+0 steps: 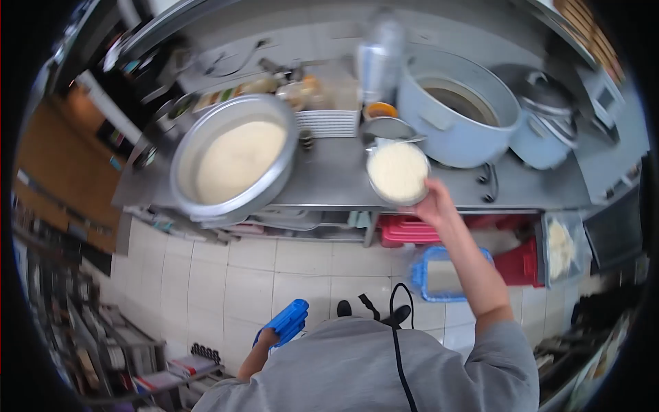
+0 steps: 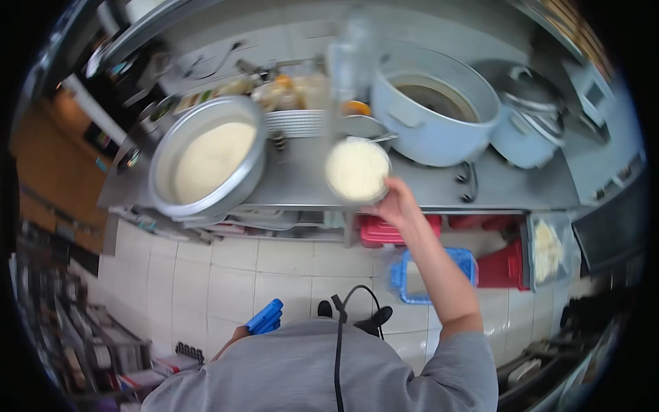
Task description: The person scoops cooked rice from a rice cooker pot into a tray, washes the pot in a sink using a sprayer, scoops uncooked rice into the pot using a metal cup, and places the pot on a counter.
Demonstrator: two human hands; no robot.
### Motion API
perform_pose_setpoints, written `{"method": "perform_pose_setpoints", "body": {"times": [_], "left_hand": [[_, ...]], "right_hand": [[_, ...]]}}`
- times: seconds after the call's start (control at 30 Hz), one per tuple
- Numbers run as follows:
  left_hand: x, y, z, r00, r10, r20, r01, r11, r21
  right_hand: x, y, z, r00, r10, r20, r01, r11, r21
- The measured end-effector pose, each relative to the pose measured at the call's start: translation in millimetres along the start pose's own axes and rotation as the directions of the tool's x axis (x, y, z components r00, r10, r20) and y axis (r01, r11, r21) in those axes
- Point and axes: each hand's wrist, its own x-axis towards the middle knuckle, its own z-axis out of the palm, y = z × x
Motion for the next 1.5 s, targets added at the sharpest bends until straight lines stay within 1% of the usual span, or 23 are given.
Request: {"method": "perform_pose_setpoints", "body": {"times": [0.1,0.13,0.17,0.2,0.23,0.3,0.33,0.4,0.43,0.5,0.53,0.6,0.63,0.7,0.77,0.8,0.9,1.0,1.13,1.27,1.33,1.4,1.5], "left_hand": [[-11.1,-29.6,10.4,0.998,-0.068,-0.001,0.068,0.997,-0.02],[-13.1,-36.3,13.8,0.995,-0.1,-0.006,0.1,0.994,-0.036],[-19.8,-37.7,11.9,0.992,-0.128,0.001,0.128,0.991,-0.048],[-20.2,-44.6,18.4,0.991,-0.137,0.004,0.137,0.988,-0.067],[-17.8,-51.9,23.2,0.983,-0.183,0.016,0.183,0.978,-0.102],[-15.2,-65.1,31.8,0.972,-0.231,0.032,0.233,0.962,-0.142],[-13.4,-69.1,37.4,0.967,-0.252,0.039,0.255,0.953,-0.165],[-12.5,-71.7,45.1,0.961,-0.272,0.05,0.277,0.941,-0.192],[-13.8,-70.9,48.1,0.959,-0.274,0.076,0.284,0.936,-0.206],[-13.8,-68.3,50.9,0.956,-0.273,0.105,0.29,0.933,-0.214],[-8.1,-69.0,60.1,0.962,-0.25,0.113,0.27,0.935,-0.229],[10.8,-71.3,81.6,0.968,-0.221,0.12,0.244,0.941,-0.234],[24.6,-71.9,96.1,0.969,-0.201,0.142,0.224,0.959,-0.174],[49.3,-64.5,104.2,0.971,-0.172,0.165,0.191,0.976,-0.105],[64.1,-52.8,105.4,0.976,-0.086,0.199,0.096,0.995,-0.038],[67.2,-47.2,102.0,0.976,-0.077,0.202,0.084,0.996,-0.029],[80.5,-20.2,81.3,0.976,0.091,0.2,-0.086,0.996,-0.034],[46.1,47.2,6.0,0.979,0.11,0.171,-0.125,0.989,0.08],[57.4,109.8,-22.9,0.924,0.374,0.083,-0.383,0.912,0.148],[20.3,217.8,-51.5,0.901,0.427,0.068,-0.428,0.857,0.288],[1.2,261.3,-49.6,0.848,0.53,-0.028,-0.493,0.806,0.326],[-22.1,311.6,-52.0,0.834,0.551,-0.013,-0.524,0.799,0.294],[-102.5,410.0,-71.6,0.835,0.55,0.033,-0.547,0.821,0.162]], "right_hand": [[94.9,-4.1,98.1,0.994,-0.049,-0.093,0.021,0.958,-0.285],[112.1,-7.1,141.8,0.996,-0.075,0.057,0.094,0.862,-0.497],[134.9,2.4,179.0,0.97,-0.238,-0.051,0.156,0.767,-0.622],[159.0,9.1,201.3,0.932,-0.342,0.118,0.311,0.591,-0.744],[206.5,16.9,204.9,0.821,-0.512,0.253,0.358,0.117,-0.926],[203.4,29.6,260.1,0.74,-0.52,0.427,0.285,-0.333,-0.899],[213.4,35.5,270.7,0.741,-0.512,0.433,0.291,-0.337,-0.896],[233.2,39.1,289.9,0.442,-0.436,0.784,0.353,-0.719,-0.599],[237.1,39.5,299.8,0.444,-0.432,0.785,0.354,-0.72,-0.597],[240.7,32.8,316.0,0.157,-0.182,0.971,0.225,-0.95,-0.215],[239.1,28.3,319.3,0.163,-0.183,0.97,0.221,-0.951,-0.217],[231.8,16.6,322.4,-0.074,-0.035,0.997,0.017,-0.999,-0.034],[218.5,9.9,321.7,-0.066,-0.038,0.997,0.008,-0.999,-0.037],[179.2,-0.1,309.1,0.254,-0.348,0.902,0.406,-0.809,-0.426],[152.6,-11.3,271.1,0.354,-0.483,0.801,0.369,-0.714,-0.594],[123.8,-19.7,251.6,0.515,-0.501,0.695,0.388,-0.587,-0.711],[41.2,-41.9,149.9,0.878,-0.338,0.339,0.241,-0.299,-0.923],[-29.4,-27.9,18.9,0.981,-0.182,-0.064,-0.128,-0.37,-0.92],[-100.9,15.9,-110.5,0.825,-0.227,-0.517,-0.562,-0.424,-0.71],[-164.0,50.7,-192.7,0.752,-0.484,-0.447,-0.648,-0.42,-0.635],[-193.7,70.0,-235.2,0.687,-0.517,-0.511,-0.671,-0.179,-0.72],[-235.9,91.2,-280.2,0.656,-0.527,-0.54,-0.695,-0.143,-0.704],[-320.9,119.0,-343.3,0.466,-0.389,-0.795,-0.834,0.107,-0.541]]}}
